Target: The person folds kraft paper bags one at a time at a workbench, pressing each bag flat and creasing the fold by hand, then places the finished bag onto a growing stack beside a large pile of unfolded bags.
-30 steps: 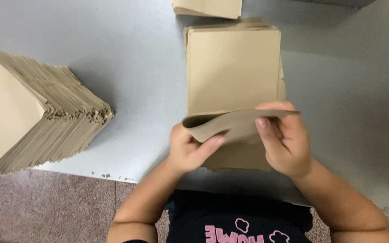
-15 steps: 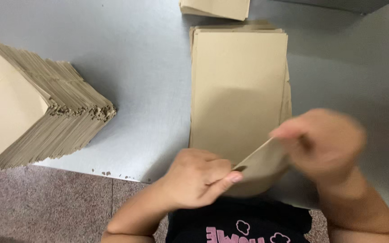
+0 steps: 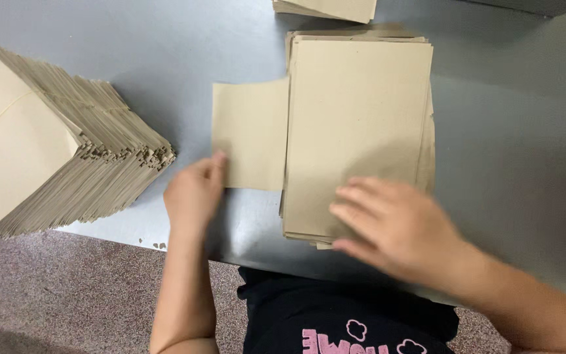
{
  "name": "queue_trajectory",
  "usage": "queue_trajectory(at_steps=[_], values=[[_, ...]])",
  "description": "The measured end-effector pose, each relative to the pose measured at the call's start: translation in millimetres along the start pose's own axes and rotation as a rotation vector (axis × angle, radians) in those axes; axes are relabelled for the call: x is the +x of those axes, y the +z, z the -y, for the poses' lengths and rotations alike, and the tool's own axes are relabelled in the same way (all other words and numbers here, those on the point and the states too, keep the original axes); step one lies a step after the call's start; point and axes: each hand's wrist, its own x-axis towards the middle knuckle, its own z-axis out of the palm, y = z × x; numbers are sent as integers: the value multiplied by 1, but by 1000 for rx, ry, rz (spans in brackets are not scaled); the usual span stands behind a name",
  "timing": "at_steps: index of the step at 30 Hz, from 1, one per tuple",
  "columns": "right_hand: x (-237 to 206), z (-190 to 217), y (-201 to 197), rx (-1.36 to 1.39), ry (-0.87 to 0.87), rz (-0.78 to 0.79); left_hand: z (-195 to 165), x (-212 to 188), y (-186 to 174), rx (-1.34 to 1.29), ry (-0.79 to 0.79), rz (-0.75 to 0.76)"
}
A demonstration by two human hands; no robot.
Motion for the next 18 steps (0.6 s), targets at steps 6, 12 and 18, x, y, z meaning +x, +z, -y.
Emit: queue_trajectory(at_steps=[6,12,18], values=[[-20,5,17,-61,1,72,-33,-20,-21,163,411,-484],[-20,-4,14,21,87,105,-56,-18,-31,-168,879,-191],[-16,-4,10,9,63,115,-63,-33,-37,-363,942,271]])
